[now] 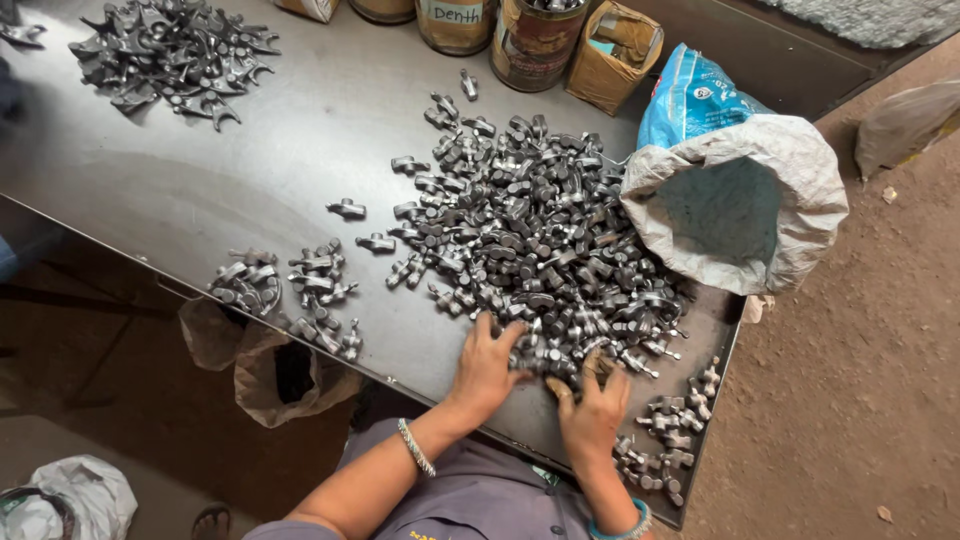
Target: The person sorts small metal castings spread on a sloped metal table, picking items one at a time and placing acceptable pieces into an open sack at the edge of the table. Early in the clip they move a blue plastic bag aside and handle the sack while continuing to pick through the pile.
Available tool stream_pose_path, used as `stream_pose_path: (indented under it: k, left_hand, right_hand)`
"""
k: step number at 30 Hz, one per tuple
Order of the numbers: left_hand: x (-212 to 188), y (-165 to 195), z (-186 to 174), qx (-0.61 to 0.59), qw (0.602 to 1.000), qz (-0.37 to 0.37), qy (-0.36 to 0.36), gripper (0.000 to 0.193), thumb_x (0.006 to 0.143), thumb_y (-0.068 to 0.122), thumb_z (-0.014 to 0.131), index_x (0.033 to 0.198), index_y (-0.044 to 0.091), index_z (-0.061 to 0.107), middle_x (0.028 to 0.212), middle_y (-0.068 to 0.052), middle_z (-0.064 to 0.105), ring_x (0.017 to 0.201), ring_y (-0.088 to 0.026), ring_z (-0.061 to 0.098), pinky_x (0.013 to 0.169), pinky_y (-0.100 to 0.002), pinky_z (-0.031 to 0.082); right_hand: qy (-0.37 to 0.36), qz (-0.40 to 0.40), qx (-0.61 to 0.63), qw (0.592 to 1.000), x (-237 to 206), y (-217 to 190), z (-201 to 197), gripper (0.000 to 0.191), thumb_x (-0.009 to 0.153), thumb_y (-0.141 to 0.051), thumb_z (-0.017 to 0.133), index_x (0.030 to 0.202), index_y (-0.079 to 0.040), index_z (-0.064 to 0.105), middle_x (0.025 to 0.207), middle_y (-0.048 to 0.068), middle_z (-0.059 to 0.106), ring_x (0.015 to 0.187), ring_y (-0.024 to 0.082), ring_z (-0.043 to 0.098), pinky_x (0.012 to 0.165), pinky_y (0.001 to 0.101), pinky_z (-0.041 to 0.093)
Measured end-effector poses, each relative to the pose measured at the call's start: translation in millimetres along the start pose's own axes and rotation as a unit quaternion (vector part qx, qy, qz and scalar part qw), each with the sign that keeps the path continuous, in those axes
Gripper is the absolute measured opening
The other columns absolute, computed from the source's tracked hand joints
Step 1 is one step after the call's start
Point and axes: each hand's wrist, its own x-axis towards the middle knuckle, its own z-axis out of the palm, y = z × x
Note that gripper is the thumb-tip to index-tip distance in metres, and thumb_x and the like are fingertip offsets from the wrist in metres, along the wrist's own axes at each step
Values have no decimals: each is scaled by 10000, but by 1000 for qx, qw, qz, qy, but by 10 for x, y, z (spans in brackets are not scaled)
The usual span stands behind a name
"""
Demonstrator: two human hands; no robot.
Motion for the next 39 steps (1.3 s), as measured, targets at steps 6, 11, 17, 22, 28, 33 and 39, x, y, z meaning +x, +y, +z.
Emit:
stream_pose_path:
  k: [6, 11, 17, 22, 28, 33, 39]
  left_hand:
    - [109, -46, 9, 43, 997, 48, 50, 595, 681, 110, 917, 1200, 112, 627, 1341, -231, 455, 1153, -462, 547, 898, -519, 526]
    - [-39, -42, -227, 68, 996, 55, 6, 601, 641, 172, 938, 1154, 107, 630, 1346, -249, 443, 1166, -449, 550, 901, -513, 523]
    - [28, -30, -536, -27, 998, 52, 27, 581, 608, 181, 959, 1116, 136, 680, 1275, -216, 486, 1130, -427, 573, 935, -486, 501]
    - [114, -29, -464, -82, 993, 64, 62, 459, 669, 152, 914, 1080, 135, 710, 1142, -161, 555, 1038, -381, 619, 871, -466, 523]
    - [-77, -16, -277, -93, 992, 74, 37, 381, 702, 130, 881, 1036, 103, 701, 1062, -120, 594, 928, -337, 649, 797, -451, 536]
    - [-132, -112, -185, -141, 989, 49, 3, 383, 768, 106, 829, 1105, 46, 657, 1088, -130, 594, 848, -309, 671, 771, -433, 534]
    - [-151, -201, -113, -160, 966, 187, 84, 367, 803, 113, 855, 1113, 20, 681, 1092, -144, 676, 980, -335, 671, 840, -401, 545]
  right_hand:
    - [55, 9, 52, 997, 315, -353, 46, 807, 647, -146, 902, 1376, 33, 607, 1208, 256, 520, 1114, 399, 529, 970, 466, 458]
    - [-10, 75, 100, 992, 265, -451, -287, 728, 680, -163, 894, 1348, -39, 631, 1216, 205, 527, 1093, 345, 549, 903, 410, 502]
    - [38, -61, 71, 995, 202, -561, -453, 601, 695, -124, 889, 1253, -53, 677, 1171, 140, 672, 1095, 351, 548, 959, 441, 463]
    - [17, -43, 64, 997, 249, -587, -223, 627, 689, -82, 871, 1276, -38, 656, 1066, 160, 652, 1056, 361, 533, 924, 451, 464]
    - [21, -62, 85, 994, 238, -438, -128, 463, 666, -98, 895, 1073, -52, 678, 1002, 128, 657, 1013, 350, 544, 897, 456, 464]
    - [-13, 0, 179, 984, 87, -325, -100, 438, 676, -102, 904, 1040, -20, 675, 978, 125, 632, 887, 294, 624, 789, 391, 517]
    - [-32, 98, 459, 883, -101, -2, 23, 383, 754, 30, 839, 1114, 28, 711, 1091, 74, 668, 960, 181, 664, 853, 295, 562]
